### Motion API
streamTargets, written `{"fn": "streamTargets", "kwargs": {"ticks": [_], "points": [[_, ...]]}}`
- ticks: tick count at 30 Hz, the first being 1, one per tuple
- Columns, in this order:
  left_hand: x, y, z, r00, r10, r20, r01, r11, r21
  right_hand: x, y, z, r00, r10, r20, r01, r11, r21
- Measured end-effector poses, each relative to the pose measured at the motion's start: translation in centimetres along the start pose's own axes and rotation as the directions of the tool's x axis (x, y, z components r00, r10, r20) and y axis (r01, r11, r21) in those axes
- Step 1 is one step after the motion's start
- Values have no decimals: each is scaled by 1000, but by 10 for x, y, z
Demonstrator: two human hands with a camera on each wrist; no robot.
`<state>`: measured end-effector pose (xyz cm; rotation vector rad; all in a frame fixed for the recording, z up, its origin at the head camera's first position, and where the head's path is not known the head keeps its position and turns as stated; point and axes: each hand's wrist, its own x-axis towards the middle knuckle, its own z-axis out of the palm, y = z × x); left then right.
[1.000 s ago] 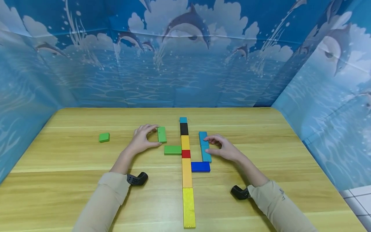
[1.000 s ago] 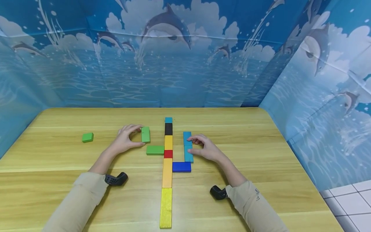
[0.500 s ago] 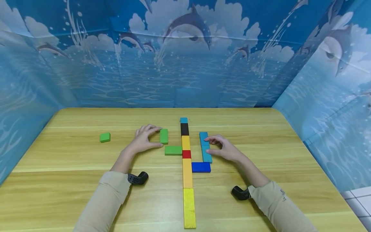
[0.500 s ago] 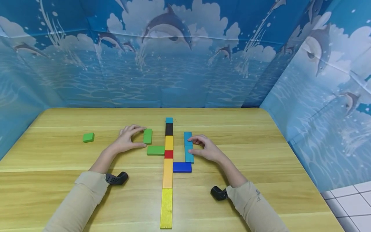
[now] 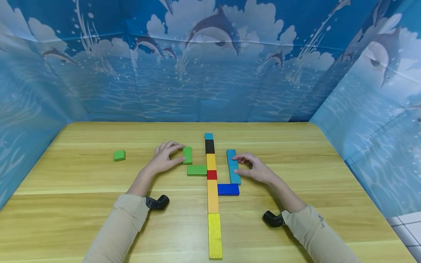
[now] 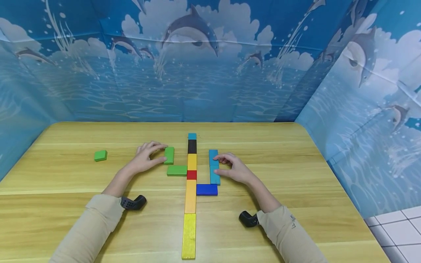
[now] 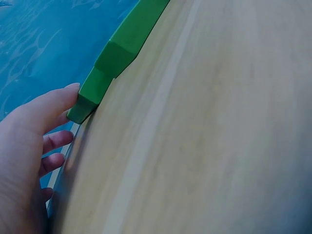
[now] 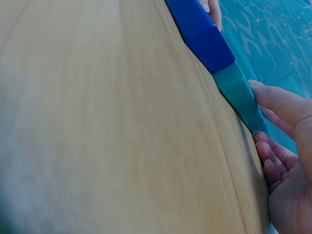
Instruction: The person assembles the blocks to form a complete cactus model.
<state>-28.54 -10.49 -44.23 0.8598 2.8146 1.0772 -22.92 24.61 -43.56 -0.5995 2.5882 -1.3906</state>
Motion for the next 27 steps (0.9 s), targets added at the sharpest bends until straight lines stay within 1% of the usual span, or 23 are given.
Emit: {"fn": "streamTargets", "kwargs": {"ticks": [3, 11, 18, 27], "points": [[0, 1, 1, 1000, 8, 2, -8, 1000, 4, 0, 0, 0, 1000, -11, -1, 11, 1000, -6], [-1, 2, 0, 1000, 8, 9, -8, 1000, 30, 0, -1, 0, 1000, 12, 5, -12, 1000, 5], [-1, 3, 0, 1000, 16, 9, -16, 999, 47, -1, -1, 0, 1000, -7, 3, 7, 1000, 0], [-2, 4, 1, 1000, 20, 10, -20, 998, 55, 0, -1, 0, 1000, 10, 3, -10, 1000, 9]]}}
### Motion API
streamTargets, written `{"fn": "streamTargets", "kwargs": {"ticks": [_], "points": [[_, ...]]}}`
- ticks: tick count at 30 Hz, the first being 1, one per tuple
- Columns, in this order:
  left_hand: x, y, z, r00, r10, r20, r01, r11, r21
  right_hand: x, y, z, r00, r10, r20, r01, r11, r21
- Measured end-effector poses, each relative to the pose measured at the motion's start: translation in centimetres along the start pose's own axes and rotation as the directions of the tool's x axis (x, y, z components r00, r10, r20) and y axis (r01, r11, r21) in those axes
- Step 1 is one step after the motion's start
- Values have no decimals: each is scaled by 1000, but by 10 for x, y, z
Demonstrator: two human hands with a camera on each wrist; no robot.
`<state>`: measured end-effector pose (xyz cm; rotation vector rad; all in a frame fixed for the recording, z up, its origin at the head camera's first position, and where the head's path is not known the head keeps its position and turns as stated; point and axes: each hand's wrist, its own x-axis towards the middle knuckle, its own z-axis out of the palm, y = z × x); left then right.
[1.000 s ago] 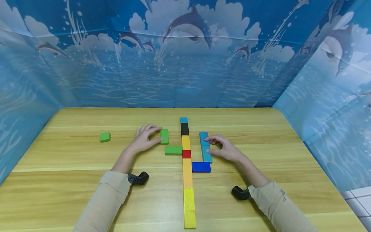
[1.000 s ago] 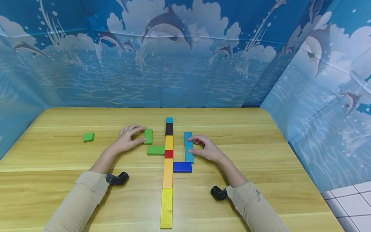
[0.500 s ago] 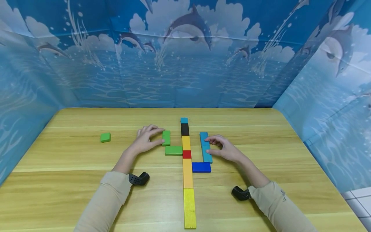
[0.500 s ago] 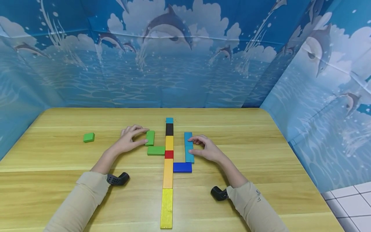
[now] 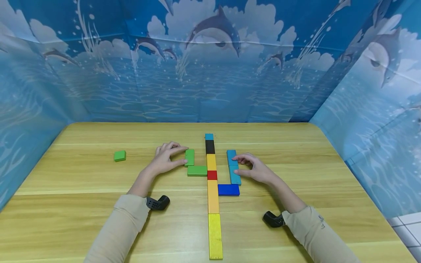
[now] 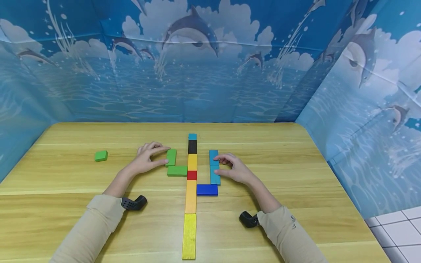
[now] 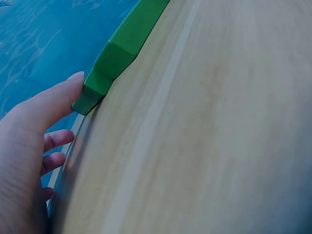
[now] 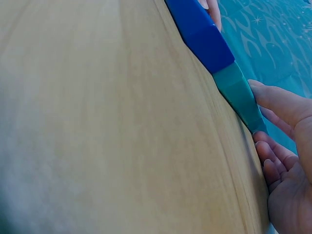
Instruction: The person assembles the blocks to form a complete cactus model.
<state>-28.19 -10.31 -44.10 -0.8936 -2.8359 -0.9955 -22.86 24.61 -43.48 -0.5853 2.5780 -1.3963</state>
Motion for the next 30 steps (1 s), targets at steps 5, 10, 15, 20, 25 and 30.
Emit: {"fn": "streamTargets", "kwargs": {"ticks": [5, 10, 15, 20, 25, 30], "points": [[0, 0, 0, 1000, 8, -1, -8, 1000, 6, 0, -2, 0, 1000, 3, 2, -3, 1000, 8], [0, 0, 1, 1000, 10, -4, -10, 1000, 3, -4, -22, 0, 1000, 3, 10, -3, 1000, 10], [0, -2, 1, 1000, 18, -16, -18, 1000, -14, -8, -39, -2, 1000, 18, 16, -18, 1000, 5], [-6, -5, -2, 998, 0, -68, -8, 993, -119, -6, -30, 1, 1000, -2, 4, 2, 1000, 1], [-20, -16, -15, 985, -43, -169, 15, 987, -163, -2, -7, 2, 1000, -9, -9, 10, 1000, 3], [-42, -29, -39, 942, -95, -321, 47, 987, -153, -1, 0, 1, 1000, -20, -9, 20, 1000, 12]]}}
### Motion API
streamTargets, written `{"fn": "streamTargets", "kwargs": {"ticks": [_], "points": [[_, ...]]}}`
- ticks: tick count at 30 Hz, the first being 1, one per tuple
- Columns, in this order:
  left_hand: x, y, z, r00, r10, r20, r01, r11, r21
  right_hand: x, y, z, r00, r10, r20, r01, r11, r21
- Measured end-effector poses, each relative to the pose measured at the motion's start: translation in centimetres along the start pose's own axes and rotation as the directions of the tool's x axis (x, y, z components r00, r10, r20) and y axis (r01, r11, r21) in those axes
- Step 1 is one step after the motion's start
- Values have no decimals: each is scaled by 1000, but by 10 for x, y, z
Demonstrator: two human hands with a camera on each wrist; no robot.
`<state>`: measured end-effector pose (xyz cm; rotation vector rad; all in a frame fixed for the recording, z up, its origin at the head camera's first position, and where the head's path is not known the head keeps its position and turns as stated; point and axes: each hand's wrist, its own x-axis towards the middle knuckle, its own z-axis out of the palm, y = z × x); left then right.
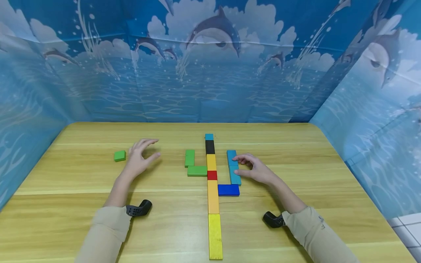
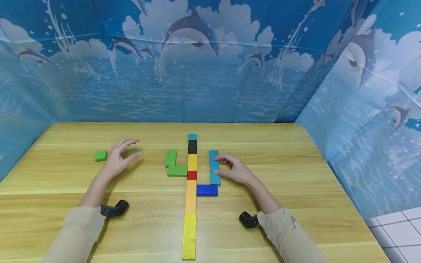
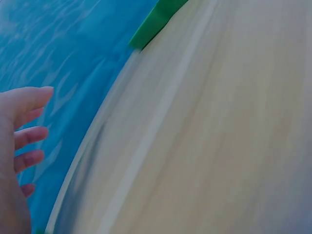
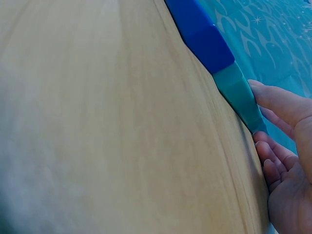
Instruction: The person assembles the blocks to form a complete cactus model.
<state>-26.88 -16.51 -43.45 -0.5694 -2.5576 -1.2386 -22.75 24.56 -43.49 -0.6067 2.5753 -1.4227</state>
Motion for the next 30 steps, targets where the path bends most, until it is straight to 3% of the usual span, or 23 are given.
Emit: {"fn": "streamTargets", "kwargs": {"ticks": [5, 9, 16, 23, 30], "points": [[-13, -14, -31, 990, -52, -133, 56, 998, 28, 1, 0, 0, 1000, 5, 4, -5, 1000, 1], [-24, -24, -53, 981, -106, -161, 113, 993, 37, 2, 1, -1, 1000, 9, 3, -9, 1000, -13], [-39, -39, -75, 979, -180, -98, 190, 977, 101, 1, 1, -1, 1000, 8, 2, -8, 1000, -10], [-47, -52, -82, 984, -175, -9, 172, 955, 242, 0, -5, 0, 1000, 23, 8, -23, 1000, -10], [-47, -54, -83, 987, -158, 4, 151, 950, 275, 0, 1, 0, 1000, 15, 0, -15, 1000, -17]]}}
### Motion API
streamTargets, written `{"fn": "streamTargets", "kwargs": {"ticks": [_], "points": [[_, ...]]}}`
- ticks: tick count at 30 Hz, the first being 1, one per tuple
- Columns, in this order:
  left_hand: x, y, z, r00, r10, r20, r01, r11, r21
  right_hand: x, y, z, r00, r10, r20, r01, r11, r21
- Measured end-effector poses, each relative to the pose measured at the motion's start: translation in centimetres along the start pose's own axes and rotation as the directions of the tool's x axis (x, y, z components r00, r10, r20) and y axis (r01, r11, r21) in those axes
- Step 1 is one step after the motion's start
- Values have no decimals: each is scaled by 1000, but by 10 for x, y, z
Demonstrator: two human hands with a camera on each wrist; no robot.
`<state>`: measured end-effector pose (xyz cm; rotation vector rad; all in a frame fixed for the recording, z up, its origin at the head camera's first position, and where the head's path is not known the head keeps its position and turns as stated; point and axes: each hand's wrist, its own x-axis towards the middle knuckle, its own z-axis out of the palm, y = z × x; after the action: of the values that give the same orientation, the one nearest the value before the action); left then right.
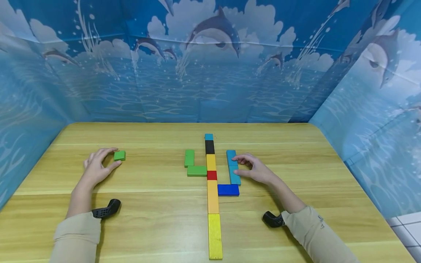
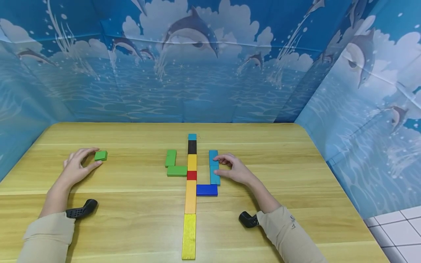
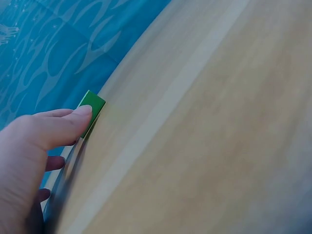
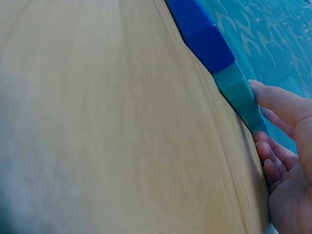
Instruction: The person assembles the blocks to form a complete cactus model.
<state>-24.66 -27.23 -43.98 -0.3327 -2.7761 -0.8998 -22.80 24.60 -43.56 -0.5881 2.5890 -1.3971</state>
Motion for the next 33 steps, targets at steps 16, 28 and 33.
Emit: {"fn": "streamTargets", "kwargs": {"ticks": [16, 28, 33], "points": [[2, 4, 5, 999, 17, -32, -18, 999, -47, 0, 0, 0, 1000, 7, 8, -7, 1000, -1], [28, 36, 37, 995, 89, -51, -97, 979, -178, -1, -1, -1, 1000, 10, 11, -10, 1000, 6], [43, 54, 57, 994, 110, -19, -111, 971, -211, 0, 1, -1, 1000, 3, 11, -3, 1000, 6]]}}
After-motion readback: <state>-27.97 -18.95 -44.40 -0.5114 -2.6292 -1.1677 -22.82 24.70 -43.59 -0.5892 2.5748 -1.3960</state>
